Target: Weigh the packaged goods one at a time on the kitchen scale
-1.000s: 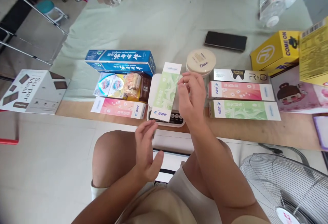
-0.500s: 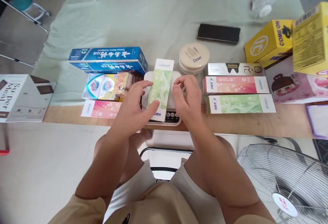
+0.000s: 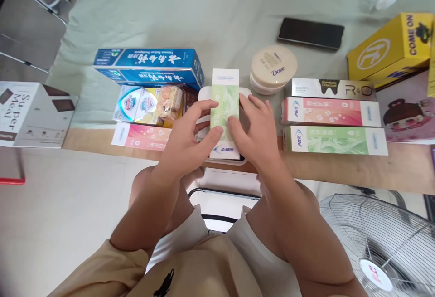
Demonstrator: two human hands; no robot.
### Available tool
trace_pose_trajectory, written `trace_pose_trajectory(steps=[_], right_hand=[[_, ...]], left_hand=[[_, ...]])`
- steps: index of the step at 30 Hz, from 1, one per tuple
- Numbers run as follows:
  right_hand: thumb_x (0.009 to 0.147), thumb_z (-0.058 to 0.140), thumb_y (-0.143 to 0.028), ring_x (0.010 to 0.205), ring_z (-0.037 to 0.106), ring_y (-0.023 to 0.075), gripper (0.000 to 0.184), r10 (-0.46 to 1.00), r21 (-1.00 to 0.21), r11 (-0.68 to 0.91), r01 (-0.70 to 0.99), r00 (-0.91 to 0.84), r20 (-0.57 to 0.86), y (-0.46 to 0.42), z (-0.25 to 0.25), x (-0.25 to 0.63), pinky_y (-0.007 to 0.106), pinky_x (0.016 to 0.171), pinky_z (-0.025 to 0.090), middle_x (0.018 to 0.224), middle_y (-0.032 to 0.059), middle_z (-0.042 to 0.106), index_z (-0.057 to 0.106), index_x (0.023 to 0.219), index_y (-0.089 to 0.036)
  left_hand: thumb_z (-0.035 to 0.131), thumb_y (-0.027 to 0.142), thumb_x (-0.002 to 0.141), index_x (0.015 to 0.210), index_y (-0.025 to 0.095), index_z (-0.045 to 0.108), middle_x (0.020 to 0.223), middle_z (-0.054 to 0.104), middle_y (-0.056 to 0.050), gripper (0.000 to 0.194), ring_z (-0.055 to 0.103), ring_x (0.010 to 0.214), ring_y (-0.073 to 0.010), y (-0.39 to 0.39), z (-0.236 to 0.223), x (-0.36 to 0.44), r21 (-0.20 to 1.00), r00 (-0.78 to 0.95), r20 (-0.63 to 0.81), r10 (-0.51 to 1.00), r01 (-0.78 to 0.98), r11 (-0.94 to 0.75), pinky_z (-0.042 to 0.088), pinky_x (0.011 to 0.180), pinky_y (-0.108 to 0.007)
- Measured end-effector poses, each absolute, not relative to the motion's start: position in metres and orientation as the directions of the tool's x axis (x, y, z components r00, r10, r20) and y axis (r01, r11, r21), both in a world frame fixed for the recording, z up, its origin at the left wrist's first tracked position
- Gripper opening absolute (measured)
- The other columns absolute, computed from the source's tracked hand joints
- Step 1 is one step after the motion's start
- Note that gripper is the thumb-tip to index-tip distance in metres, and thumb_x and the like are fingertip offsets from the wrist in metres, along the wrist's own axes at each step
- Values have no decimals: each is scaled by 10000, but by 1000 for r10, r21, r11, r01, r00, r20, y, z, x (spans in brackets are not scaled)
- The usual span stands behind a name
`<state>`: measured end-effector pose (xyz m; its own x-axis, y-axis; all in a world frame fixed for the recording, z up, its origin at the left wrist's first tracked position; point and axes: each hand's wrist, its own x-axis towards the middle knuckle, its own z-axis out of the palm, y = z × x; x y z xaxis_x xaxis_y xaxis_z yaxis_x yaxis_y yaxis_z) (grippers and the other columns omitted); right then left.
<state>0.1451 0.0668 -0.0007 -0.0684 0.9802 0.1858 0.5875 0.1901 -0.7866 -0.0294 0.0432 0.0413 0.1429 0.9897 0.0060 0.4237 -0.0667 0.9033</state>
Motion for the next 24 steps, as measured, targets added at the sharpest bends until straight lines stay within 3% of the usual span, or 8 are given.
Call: trace_pose_trajectory(steps=[6, 10, 12, 14, 18, 21, 24], right_hand=[[974, 630, -426, 1483, 584, 297, 599, 965, -936, 239, 260, -165, 201, 60, 8, 139, 558, 1208, 536, 1640, 32, 561, 527, 1558, -348], [930, 710, -561, 1380, 660, 289, 610, 946, -971, 230, 69, -250, 206, 57, 13, 123, 503, 1036, 654, 1548, 5, 644, 576, 1500, -392], [902, 721, -634, 1266, 720, 296, 652, 917, -983, 173, 56, -374, 140, 55, 16, 113, 498, 938, 683, 1440, 18, 714, 587, 1491, -386], [898, 717, -657, 1177, 751, 292, 666, 870, -991, 109, 75, -490, 59, 52, 18, 104, 483, 857, 692, 1422, 28, 722, 587, 1492, -384], [901, 662, -724, 1248, 719, 302, 724, 825, -997, 77, 28, -563, 48, 47, 14, 87, 477, 872, 679, 1551, 54, 632, 529, 1529, -388], [883, 688, -707, 1331, 675, 314, 783, 819, -982, 188, 28, -557, 141, 41, 6, 77, 487, 948, 661, 1596, 92, 573, 465, 1552, -366], [837, 793, -530, 1388, 623, 345, 776, 831, -888, 410, 208, -486, 270, 35, -1, 70, 530, 1039, 618, 1562, 150, 563, 473, 1505, -296]], left_hand=[[671, 289, 907, 1281, 264, 546, 1408, 624, -97, 395, 703, 1245, -237, 37, 43, -30, 980, -72, 78, 994, 190, -63, 670, 895, -318], [699, 408, 934, 1459, 338, 419, 1436, 620, -76, 599, 736, 815, -141, 43, 54, -61, 995, -198, -25, 980, 88, 43, 583, 600, -261], [662, 459, 967, 1479, 339, 451, 1296, 698, -55, 566, 661, 644, -99, 42, 62, -86, 990, -181, -87, 980, 96, 106, 500, 513, -243], [670, 473, 971, 1394, 306, 570, 1061, 737, -31, 466, 638, 604, -102, 38, 69, -110, 974, -172, -138, 975, 157, 165, 475, 504, -234], [615, 508, 1003, 1153, 233, 691, 793, 670, -17, 323, 640, 592, -128, 27, 70, -151, 934, -337, -177, 925, 240, 266, 468, 511, -239], [503, 486, 1047, 1017, 217, 669, 729, 626, -7, 318, 610, 567, -122, 22, 63, -169, 932, -496, -129, 859, 236, 276, 453, 516, -245], [530, 419, 1028, 819, 210, 591, 643, 531, 20, 302, 520, 526, -106, 17, 57, -177, 924, -520, -90, 850, 275, 266, 408, 517, -258]])
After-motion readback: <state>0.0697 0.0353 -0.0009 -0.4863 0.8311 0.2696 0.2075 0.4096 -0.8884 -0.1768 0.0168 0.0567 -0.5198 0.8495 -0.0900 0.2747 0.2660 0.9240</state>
